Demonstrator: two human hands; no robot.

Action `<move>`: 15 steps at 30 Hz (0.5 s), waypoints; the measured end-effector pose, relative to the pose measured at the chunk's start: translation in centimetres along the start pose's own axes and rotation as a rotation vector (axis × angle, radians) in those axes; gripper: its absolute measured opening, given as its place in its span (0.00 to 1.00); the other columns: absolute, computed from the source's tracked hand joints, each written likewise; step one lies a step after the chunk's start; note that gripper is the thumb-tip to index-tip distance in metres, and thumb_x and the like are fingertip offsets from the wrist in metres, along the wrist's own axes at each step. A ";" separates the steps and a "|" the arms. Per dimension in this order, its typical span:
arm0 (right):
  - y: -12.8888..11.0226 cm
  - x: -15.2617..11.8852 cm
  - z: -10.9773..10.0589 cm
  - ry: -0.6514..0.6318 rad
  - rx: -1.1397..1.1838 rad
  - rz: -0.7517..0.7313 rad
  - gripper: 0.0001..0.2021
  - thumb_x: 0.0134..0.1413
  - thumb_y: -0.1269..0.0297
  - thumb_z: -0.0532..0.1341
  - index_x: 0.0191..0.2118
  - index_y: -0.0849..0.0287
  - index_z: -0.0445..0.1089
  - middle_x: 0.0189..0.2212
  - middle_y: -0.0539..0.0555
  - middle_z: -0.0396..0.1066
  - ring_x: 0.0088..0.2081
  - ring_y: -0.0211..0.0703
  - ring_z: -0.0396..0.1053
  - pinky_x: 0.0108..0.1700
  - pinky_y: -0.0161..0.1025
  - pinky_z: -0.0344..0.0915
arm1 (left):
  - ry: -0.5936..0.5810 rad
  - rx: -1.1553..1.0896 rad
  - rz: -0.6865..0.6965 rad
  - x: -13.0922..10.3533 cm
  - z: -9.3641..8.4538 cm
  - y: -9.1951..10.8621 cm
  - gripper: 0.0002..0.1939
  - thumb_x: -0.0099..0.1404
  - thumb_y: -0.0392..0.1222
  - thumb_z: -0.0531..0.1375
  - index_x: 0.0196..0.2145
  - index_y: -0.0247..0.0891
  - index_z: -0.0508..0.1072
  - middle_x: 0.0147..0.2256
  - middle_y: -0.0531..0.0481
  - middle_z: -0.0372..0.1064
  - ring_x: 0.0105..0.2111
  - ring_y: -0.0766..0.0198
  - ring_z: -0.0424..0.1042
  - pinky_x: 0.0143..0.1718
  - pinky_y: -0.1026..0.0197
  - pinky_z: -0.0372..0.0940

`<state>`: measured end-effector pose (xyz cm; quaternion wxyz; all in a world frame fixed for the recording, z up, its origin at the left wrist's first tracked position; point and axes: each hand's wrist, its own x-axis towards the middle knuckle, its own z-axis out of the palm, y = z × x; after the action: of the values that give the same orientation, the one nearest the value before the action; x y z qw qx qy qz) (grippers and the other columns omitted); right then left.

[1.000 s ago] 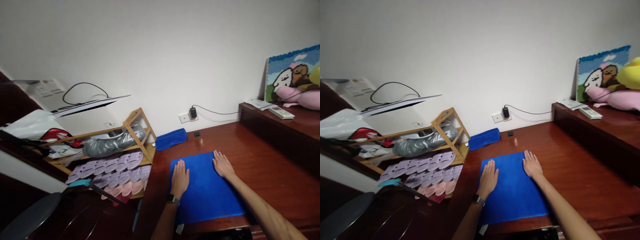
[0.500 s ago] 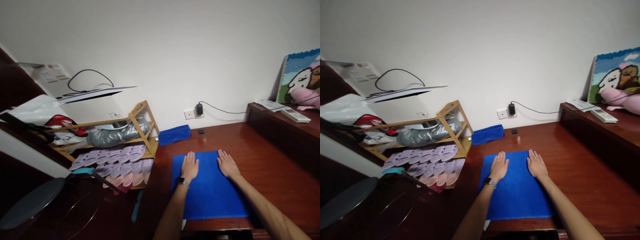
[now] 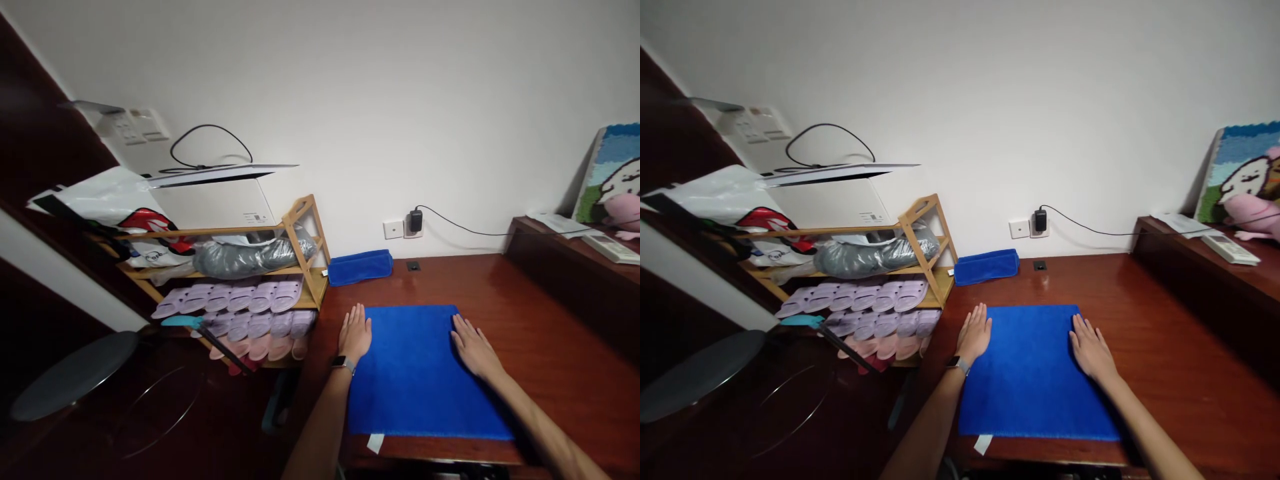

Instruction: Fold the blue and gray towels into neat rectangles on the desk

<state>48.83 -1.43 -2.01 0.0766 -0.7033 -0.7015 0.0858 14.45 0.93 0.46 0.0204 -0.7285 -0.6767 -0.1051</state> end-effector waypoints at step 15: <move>-0.3 -2.0 -0.2 0.028 -0.032 -0.037 0.35 0.71 0.54 0.35 0.76 0.66 0.46 0.76 0.56 0.45 0.76 0.48 0.42 0.75 0.52 0.40 | 0.025 -0.133 0.333 -5.0 -0.4 14.3 0.32 0.80 0.51 0.38 0.73 0.33 0.55 0.72 0.42 0.54 0.73 0.57 0.50 0.73 0.49 0.48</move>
<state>48.63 -3.39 -1.70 0.0767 -0.6925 -0.7146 0.0633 28.27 -5.22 1.58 -0.0022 -0.8288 -0.5379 -0.1540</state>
